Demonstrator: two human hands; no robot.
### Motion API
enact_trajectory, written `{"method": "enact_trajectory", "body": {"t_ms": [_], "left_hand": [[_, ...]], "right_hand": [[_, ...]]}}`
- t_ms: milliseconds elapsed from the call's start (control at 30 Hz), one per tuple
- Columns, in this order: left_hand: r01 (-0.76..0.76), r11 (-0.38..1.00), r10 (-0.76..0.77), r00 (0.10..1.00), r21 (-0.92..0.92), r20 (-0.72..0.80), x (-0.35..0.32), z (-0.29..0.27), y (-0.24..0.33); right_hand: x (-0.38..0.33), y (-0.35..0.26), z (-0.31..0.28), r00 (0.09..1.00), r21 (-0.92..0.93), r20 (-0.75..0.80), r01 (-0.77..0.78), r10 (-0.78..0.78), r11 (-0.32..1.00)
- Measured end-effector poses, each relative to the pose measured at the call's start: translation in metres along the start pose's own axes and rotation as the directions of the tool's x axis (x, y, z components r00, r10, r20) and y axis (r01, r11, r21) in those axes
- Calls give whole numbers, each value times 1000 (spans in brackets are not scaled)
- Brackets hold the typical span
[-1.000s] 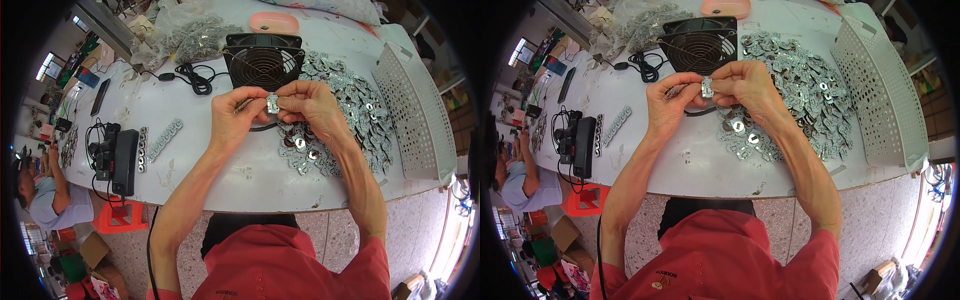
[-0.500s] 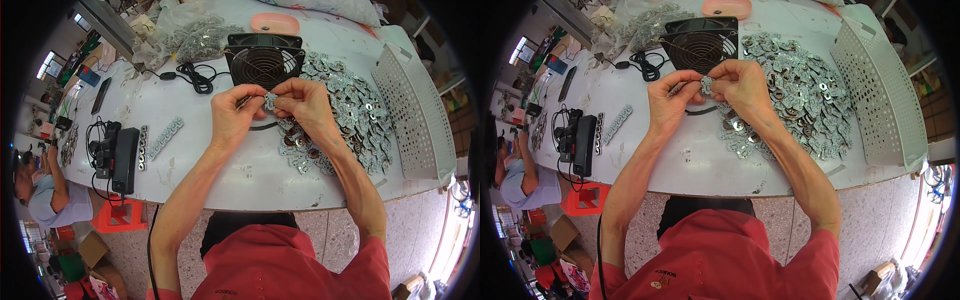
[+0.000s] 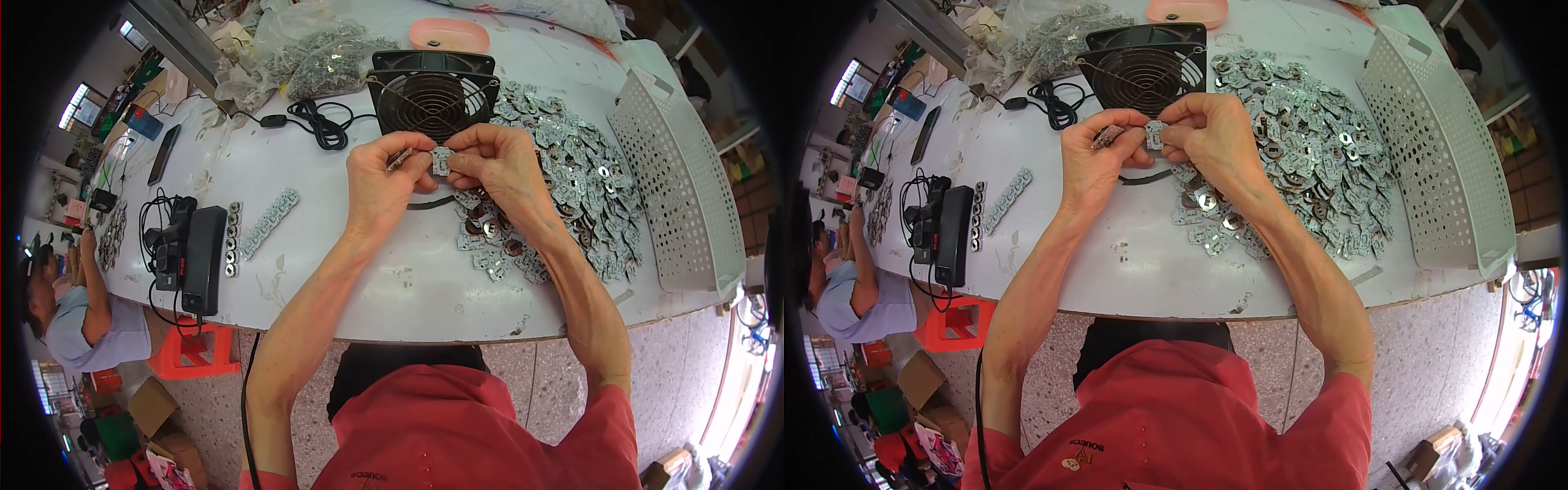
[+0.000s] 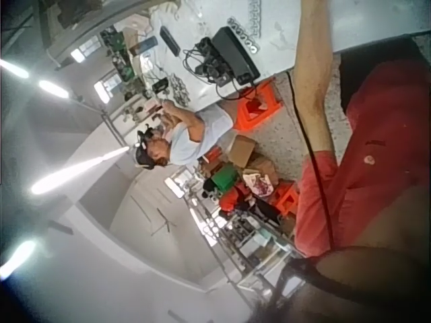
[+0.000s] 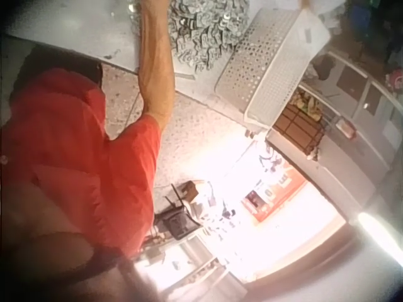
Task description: The person assembles small electronic components onto a circuit board strip by hand.
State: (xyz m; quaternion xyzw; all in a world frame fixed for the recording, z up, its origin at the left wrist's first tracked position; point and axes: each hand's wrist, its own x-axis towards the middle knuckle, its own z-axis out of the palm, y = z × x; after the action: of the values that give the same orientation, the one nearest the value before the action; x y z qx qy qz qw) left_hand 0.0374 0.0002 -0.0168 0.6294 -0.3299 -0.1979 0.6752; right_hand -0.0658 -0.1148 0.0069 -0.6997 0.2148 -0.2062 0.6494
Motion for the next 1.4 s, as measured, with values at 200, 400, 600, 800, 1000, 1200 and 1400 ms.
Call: {"method": "enact_trajectory", "body": {"t_ms": [200,400,600,800,1000,1200,1400], "left_hand": [[18,1000,-18,1000,5,0,1,0,0],[14,1000,-15,1000,-5,-23,1,1,-1],[25,1000,-25,1000,9,-18,2,0,0],[28,1000,-29,999,-7,-24,2,0,-1],[82,993,-84,996,-87,-25,1,-1,5],[123,986,-126,992,-117,-21,1,-1,5],[151,979,-152,988,-136,2,1,-3,7]], "right_hand": [[1,-1,1,1000,-12,-12,-14,14,1000],[3,2,2,1000,-24,-17,-10,9,1000],[3,0,2,1000,-22,-18,-13,12,1000],[3,0,3,999,-14,-18,-32,32,999],[3,2,4,1000,14,-14,-12,12,1000],[2,2,5,1000,20,-27,-9,9,1000],[2,1,6,999,31,-39,11,-9,999]]}}
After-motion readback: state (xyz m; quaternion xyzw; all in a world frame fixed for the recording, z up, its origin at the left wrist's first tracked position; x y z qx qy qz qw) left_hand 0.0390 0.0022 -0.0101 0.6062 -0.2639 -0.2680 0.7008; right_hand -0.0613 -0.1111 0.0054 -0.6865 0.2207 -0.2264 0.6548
